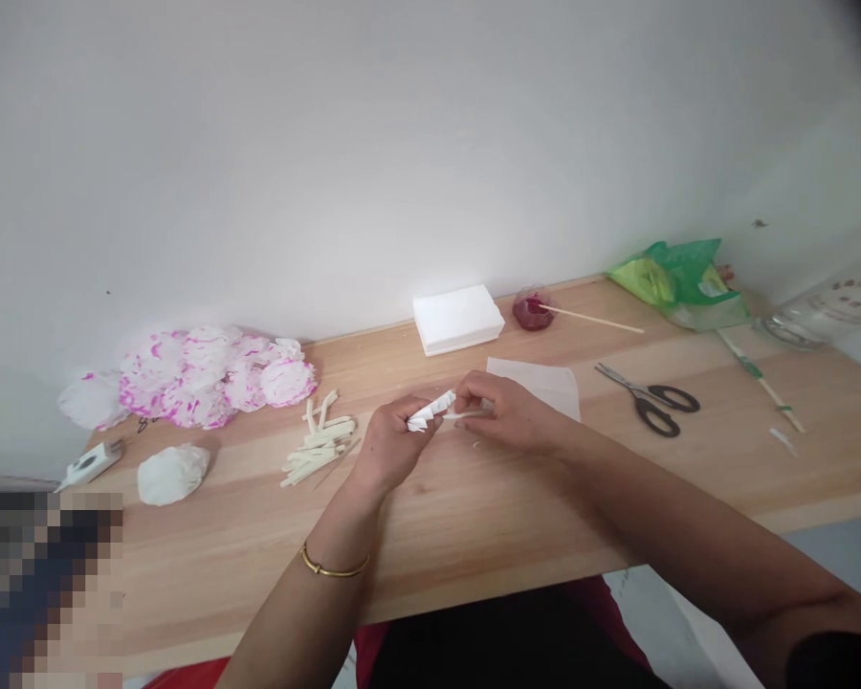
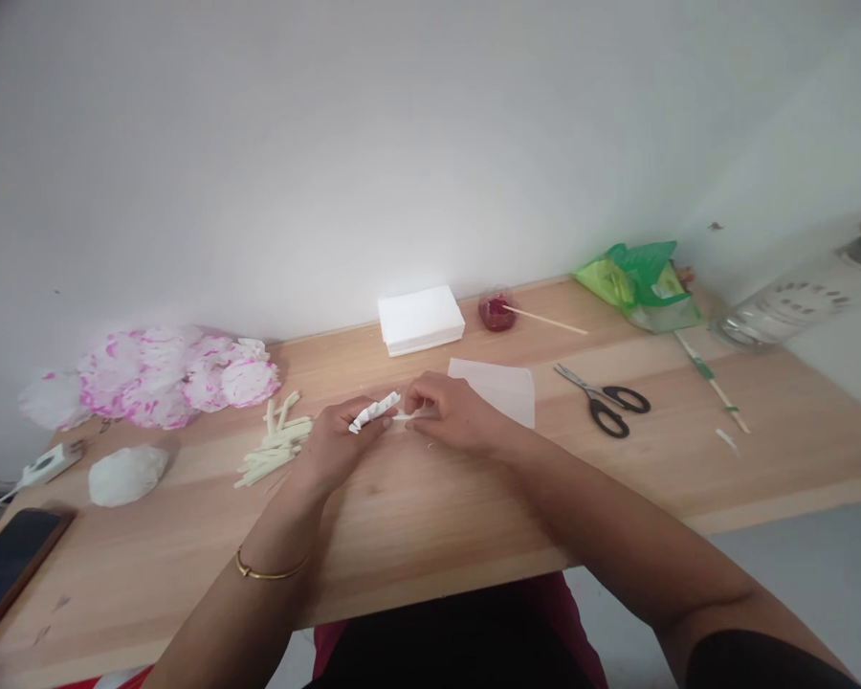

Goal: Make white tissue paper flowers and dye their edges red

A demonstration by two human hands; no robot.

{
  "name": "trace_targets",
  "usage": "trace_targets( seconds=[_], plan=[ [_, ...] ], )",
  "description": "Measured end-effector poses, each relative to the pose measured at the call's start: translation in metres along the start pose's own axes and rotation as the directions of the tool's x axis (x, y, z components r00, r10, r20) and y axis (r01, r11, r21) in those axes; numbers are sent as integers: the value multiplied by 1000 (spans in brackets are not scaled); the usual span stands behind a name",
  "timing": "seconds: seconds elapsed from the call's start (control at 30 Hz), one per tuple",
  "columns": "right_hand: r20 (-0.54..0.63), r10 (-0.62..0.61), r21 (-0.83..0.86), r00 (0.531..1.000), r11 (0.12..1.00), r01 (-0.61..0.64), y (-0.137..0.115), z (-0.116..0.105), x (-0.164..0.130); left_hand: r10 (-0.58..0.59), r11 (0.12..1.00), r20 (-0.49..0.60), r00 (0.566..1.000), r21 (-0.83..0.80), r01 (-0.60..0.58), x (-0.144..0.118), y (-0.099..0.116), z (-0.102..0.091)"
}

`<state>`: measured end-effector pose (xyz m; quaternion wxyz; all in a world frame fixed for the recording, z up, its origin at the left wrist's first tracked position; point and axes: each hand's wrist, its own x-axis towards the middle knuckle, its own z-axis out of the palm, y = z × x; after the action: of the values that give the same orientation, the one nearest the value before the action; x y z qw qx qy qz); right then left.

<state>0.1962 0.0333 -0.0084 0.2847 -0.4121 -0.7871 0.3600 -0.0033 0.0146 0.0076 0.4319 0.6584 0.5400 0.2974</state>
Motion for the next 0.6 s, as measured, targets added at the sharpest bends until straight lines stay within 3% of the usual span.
trace_targets(
  seconds=[0.17, 0.47, 0.6],
  plan=[
    [169, -62, 13, 984, 998, 61, -2, -2, 0, -18, 999, -9, 1000, -38, 18, 0, 0, 0],
    [63, -88, -22, 994, 996, 89, 0, 1, 2, -56, 998, 26, 998, 0, 56, -1, 3, 1],
    [80, 38, 111, 996, 993, -47, 0, 4, 0, -98, 995, 47, 994, -9, 99, -2, 4, 1]
  ],
)
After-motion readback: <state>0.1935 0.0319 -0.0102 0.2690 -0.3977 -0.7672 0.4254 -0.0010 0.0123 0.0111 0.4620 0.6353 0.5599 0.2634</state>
